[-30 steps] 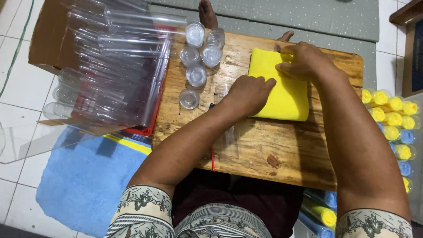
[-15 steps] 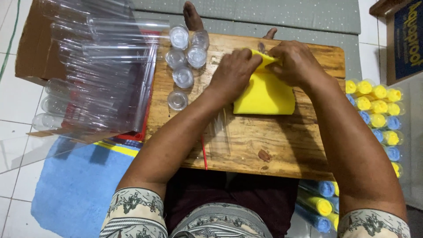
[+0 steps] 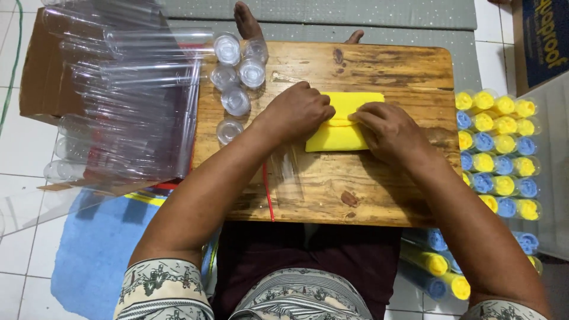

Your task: The person brushes a yellow cloth on a wooden table using a small brush, then folds the cloth into a compact rectangle. The person rolls the folded cloth tightly and inserts it into a clear plastic tube.

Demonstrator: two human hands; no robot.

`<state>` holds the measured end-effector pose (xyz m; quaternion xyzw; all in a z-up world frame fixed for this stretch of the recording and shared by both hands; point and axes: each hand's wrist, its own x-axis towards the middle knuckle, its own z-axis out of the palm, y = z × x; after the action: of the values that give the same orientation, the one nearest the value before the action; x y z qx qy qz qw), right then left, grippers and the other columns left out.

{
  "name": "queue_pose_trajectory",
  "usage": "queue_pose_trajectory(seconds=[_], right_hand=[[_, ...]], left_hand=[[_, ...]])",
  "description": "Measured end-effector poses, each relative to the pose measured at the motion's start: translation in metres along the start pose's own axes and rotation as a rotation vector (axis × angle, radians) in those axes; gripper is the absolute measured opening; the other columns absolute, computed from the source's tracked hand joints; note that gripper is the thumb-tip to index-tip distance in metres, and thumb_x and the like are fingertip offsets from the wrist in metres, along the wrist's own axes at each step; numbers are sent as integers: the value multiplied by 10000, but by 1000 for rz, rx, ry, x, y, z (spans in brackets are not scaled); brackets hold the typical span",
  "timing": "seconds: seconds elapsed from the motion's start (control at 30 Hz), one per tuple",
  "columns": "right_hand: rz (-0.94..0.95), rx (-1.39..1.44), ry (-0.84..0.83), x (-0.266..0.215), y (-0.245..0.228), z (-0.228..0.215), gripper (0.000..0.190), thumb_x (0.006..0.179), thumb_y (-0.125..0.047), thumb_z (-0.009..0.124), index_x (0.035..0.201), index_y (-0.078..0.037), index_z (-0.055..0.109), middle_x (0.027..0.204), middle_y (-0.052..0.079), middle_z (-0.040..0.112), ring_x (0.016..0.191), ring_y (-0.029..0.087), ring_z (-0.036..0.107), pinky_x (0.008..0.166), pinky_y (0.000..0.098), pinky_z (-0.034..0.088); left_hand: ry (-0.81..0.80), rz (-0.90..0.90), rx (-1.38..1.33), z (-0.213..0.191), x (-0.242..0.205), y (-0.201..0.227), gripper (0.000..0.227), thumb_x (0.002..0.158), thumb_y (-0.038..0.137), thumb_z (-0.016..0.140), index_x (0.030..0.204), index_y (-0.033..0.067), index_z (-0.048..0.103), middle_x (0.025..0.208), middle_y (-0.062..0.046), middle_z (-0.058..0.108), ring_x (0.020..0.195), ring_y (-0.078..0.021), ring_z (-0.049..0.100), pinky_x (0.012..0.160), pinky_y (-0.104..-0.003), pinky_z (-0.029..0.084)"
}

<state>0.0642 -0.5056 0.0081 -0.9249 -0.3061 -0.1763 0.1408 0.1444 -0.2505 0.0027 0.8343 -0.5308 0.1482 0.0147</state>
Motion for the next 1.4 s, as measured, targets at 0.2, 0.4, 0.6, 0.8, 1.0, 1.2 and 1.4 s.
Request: queue_pose_trajectory(seconds=[0.2,0.4,0.6,0.8,1.0,1.2,1.4], right_hand=[[19,38,-103,-15,-14,-14,378,1034,-363,592,1291,-103,686,1272,190,662,1249,405,635,1041,517,520],[71,-43,-154,-25,-17,-6,650,930,-590,634,1433,-179,605,1392,147,604,1361,367,564,1151,532,410],[74,-79,-156,-26,-23,-8,626,949,-588,613,1428,-185,606,1396,123,602,1371,341,558,1167,528,389],[-41,-209,-7,-22,-27,-8,606,905,-553,667,1372,-167,662,1366,108,633,1320,306,602,1166,524,364],[-155,-208,121,-27,-13,13,430,866,-419,784,1185,-143,699,1160,61,704,1173,274,698,1103,439,496],[-146,-177,143,-31,0,22,256,885,-302,786,1084,-151,728,1084,29,726,1122,246,723,1062,423,531],[-89,-104,111,-28,1,20,217,892,-286,781,1056,-152,733,926,21,707,978,242,726,1028,445,531]], left_hand=[[-229,-68,-110,-30,-9,19,430,857,534,604,1096,177,625,877,-55,726,834,-266,762,778,-424,539],[-445,-159,-163,-41,0,37,627,818,483,801,1276,137,547,1007,-162,730,981,-344,749,940,-449,551],[-451,-204,-157,-51,5,48,567,826,418,802,1250,126,566,997,-182,721,961,-359,749,916,-469,571],[-418,-175,-7,-22,-1,57,344,917,350,637,1178,134,580,999,-151,712,1003,-350,731,913,-449,538],[-430,-194,-39,-24,-5,58,342,941,346,581,1191,119,527,1040,-176,711,1055,-380,719,948,-462,524],[-354,-203,-86,-22,-6,52,331,946,384,647,1127,117,572,941,-164,714,917,-370,748,830,-461,576],[-342,-229,-277,-51,-11,48,293,979,353,617,1092,82,636,936,-201,724,847,-401,747,766,-492,593]])
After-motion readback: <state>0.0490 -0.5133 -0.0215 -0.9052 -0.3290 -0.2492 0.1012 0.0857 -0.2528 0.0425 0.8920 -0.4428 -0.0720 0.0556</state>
